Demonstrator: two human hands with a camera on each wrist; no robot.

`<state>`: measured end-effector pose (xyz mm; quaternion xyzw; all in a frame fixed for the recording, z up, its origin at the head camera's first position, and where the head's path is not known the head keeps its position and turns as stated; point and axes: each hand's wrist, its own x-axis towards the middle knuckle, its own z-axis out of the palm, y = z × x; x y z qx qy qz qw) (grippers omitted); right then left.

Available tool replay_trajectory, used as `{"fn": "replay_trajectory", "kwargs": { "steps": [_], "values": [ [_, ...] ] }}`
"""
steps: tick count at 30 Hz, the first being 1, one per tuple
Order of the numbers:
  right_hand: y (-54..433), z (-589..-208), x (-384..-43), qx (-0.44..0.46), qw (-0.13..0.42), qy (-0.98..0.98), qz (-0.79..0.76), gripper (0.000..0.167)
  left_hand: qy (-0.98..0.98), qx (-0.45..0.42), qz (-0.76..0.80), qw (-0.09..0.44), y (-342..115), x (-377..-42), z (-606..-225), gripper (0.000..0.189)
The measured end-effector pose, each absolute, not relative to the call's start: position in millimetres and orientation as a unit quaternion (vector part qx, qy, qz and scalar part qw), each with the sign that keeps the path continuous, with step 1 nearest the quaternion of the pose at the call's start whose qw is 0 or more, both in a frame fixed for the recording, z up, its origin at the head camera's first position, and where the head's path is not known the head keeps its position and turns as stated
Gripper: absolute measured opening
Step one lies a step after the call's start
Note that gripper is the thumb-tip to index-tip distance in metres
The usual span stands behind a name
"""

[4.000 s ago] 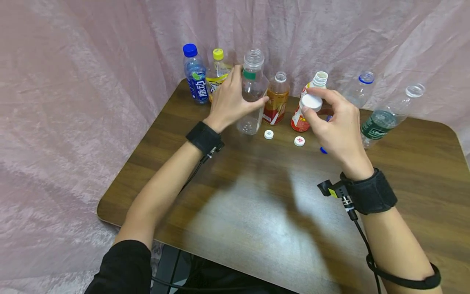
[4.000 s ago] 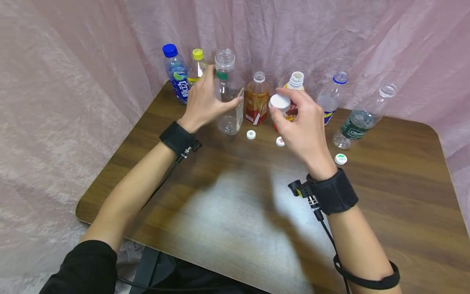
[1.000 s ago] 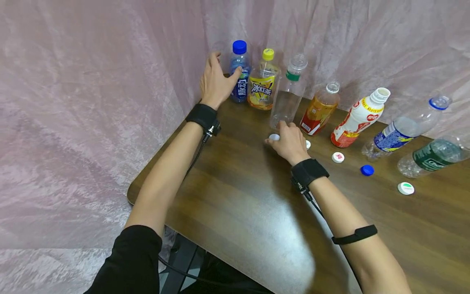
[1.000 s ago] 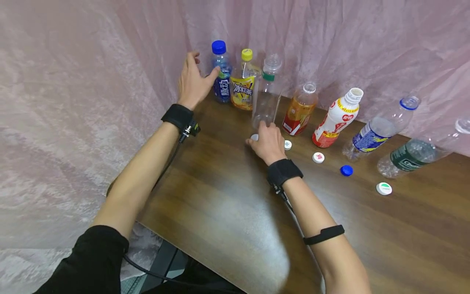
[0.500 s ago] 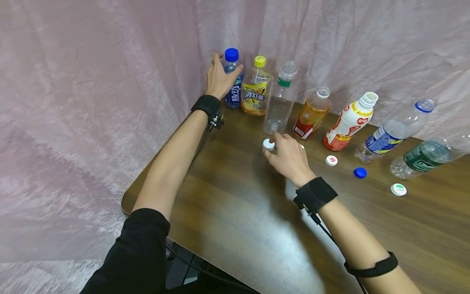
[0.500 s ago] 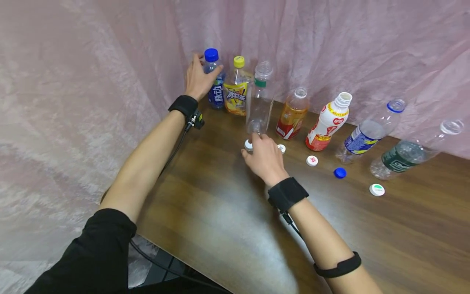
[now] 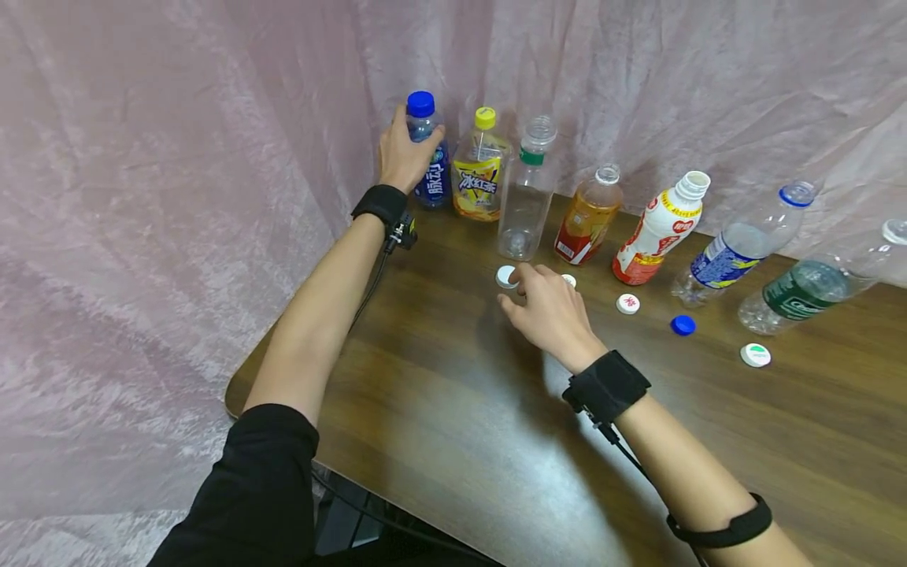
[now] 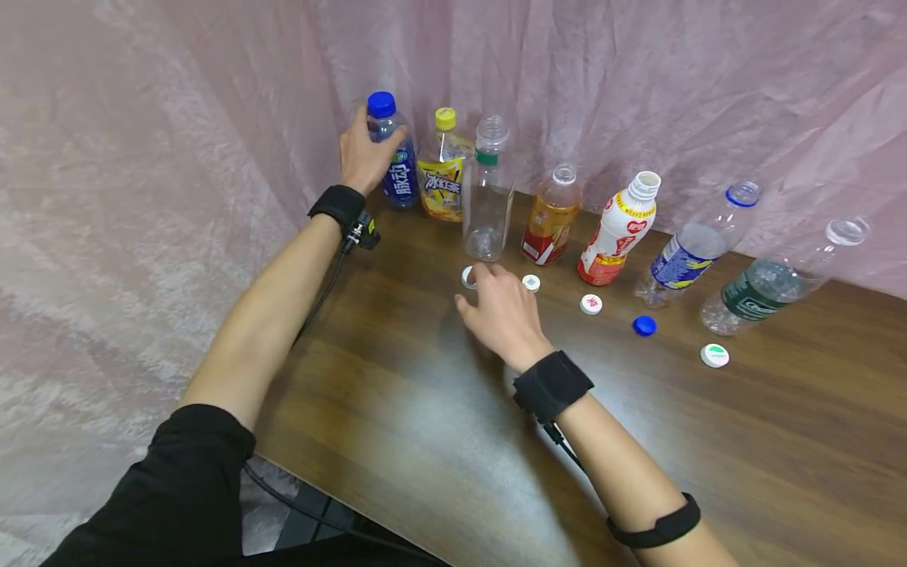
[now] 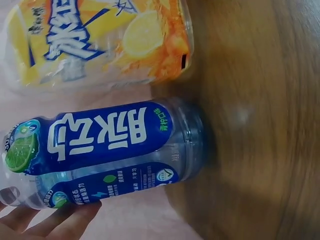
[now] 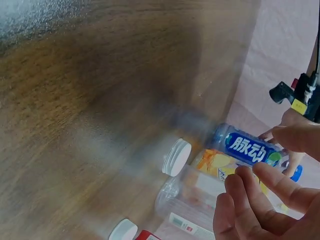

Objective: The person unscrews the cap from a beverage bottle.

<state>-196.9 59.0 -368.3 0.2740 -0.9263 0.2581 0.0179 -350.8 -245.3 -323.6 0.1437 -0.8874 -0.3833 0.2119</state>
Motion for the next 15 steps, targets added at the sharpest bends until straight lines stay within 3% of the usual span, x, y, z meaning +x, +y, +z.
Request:
{"fn": "replay_trajectory", "kwargs": {
  "steps": [8,15],
  "values": [
    [69,-352,-200,0.263,0.036,-0.920,0.289,0.032,-0.886,0.085,-0.380,0.252,-242,-317,-285,0.069],
    [83,-326,-200,0.244,0.080,-0.913,0.317,0.028,-0.903,-0.005,-0.350,0.247,-213,-270,-261,0.058]
  ]
}}
